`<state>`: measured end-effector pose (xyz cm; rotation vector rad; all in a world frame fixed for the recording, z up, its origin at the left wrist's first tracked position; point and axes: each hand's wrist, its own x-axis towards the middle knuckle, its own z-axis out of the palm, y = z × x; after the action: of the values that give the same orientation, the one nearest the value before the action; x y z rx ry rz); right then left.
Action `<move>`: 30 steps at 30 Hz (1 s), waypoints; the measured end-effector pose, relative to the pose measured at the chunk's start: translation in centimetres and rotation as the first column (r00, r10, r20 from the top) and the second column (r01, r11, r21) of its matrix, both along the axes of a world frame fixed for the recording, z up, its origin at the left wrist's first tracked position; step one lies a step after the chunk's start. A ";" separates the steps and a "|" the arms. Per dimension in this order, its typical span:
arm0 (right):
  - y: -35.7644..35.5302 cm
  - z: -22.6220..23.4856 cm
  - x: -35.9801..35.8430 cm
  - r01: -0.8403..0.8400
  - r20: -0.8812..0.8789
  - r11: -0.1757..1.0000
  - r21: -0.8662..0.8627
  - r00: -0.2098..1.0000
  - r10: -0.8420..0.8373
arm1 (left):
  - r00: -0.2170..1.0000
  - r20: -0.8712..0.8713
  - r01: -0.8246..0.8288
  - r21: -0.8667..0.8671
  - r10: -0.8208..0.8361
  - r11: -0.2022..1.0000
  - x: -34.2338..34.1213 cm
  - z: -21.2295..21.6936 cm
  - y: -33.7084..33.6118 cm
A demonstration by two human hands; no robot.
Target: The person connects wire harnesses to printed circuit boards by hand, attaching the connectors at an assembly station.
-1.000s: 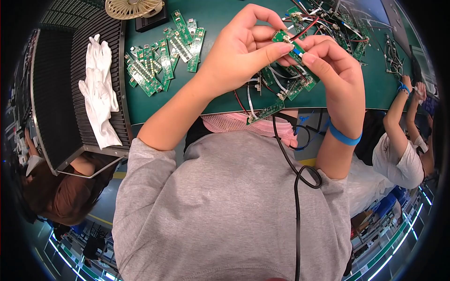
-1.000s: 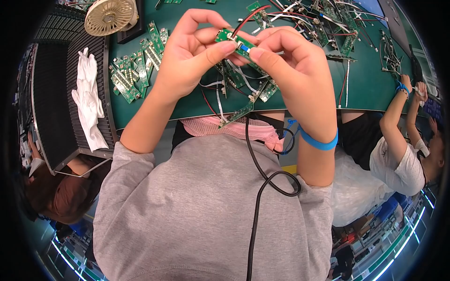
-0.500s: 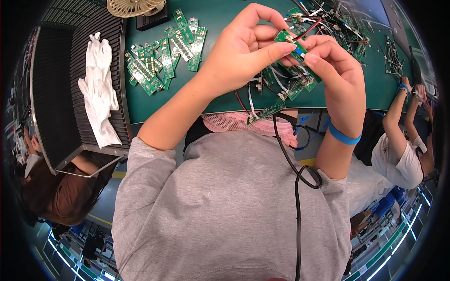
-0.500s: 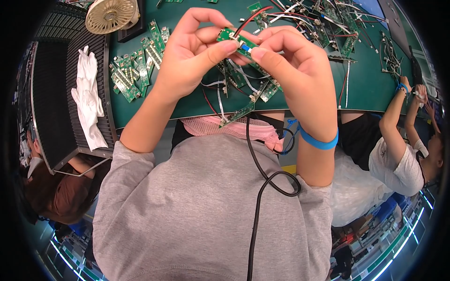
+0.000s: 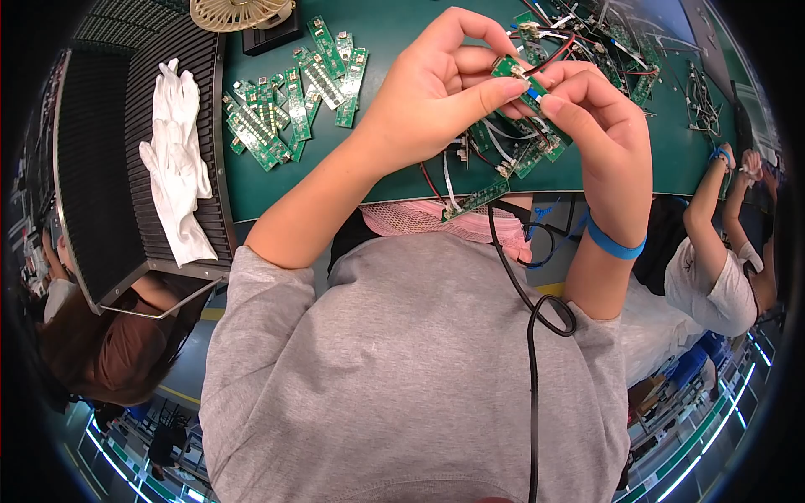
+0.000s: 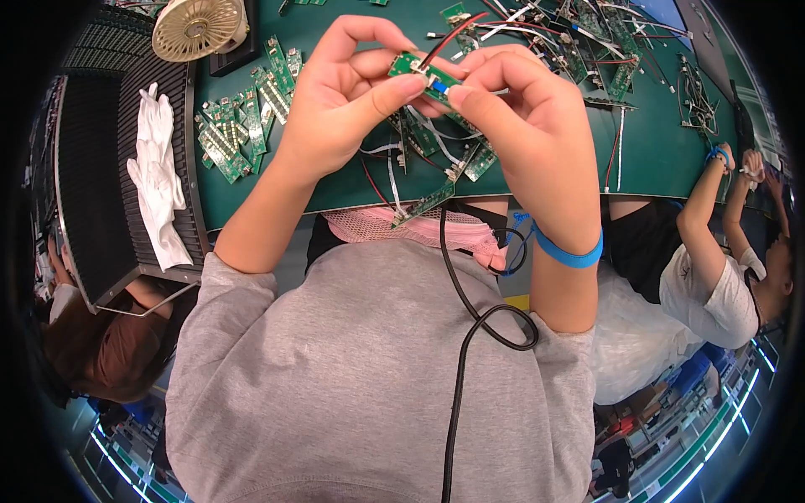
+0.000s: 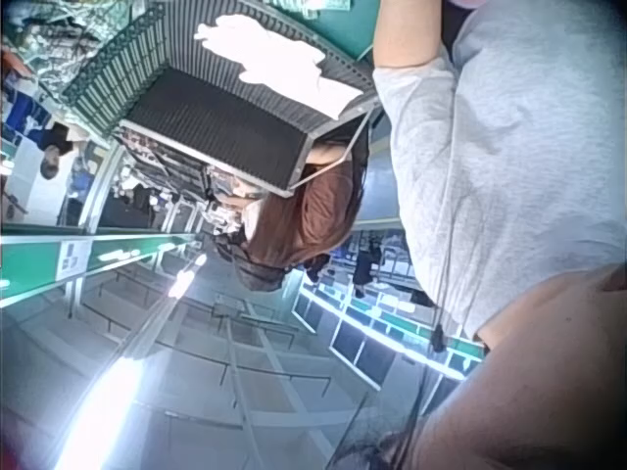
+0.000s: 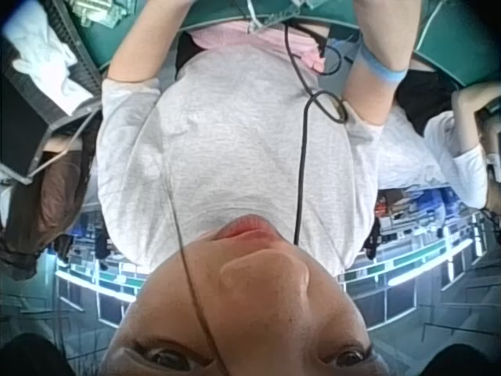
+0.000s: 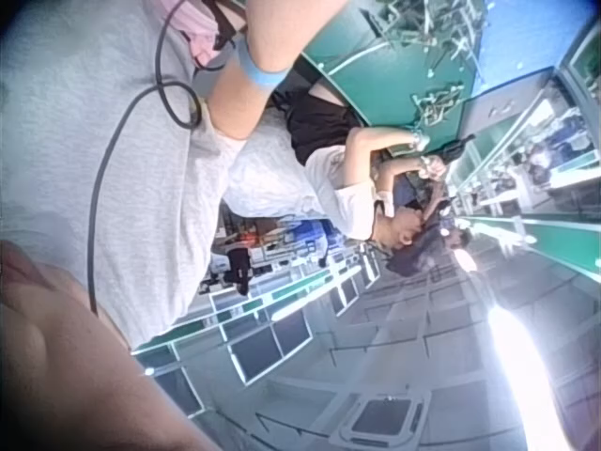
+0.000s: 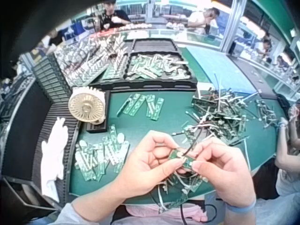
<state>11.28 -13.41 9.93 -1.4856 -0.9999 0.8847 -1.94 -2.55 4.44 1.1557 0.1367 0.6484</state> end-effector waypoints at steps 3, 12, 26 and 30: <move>0.1 -0.1 0.0 0.005 -0.003 1.000 0.007 1.000 -0.005 | 1.000 -0.008 -0.001 -0.002 0.001 1.000 0.0 0.0 0.0; 0.1 -0.1 0.1 0.002 -0.003 1.000 0.004 1.000 -0.002 | 1.000 -0.009 0.003 -0.012 -0.003 1.000 0.0 -0.2 0.1; 0.2 -0.8 -0.7 0.044 0.263 0.997 0.070 0.963 -0.061 | 1.000 -0.007 -0.017 -0.004 0.017 1.000 0.1 -0.3 -0.1; 0.3 -1.0 -1.1 0.058 0.356 0.996 0.063 0.931 -0.076 | 0.999 0.023 -0.036 0.003 0.036 0.999 0.2 -0.4 -0.1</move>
<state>10.16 -13.07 8.92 -1.6626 -1.2187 0.5422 -1.76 -2.61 4.08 1.1505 0.1370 0.6935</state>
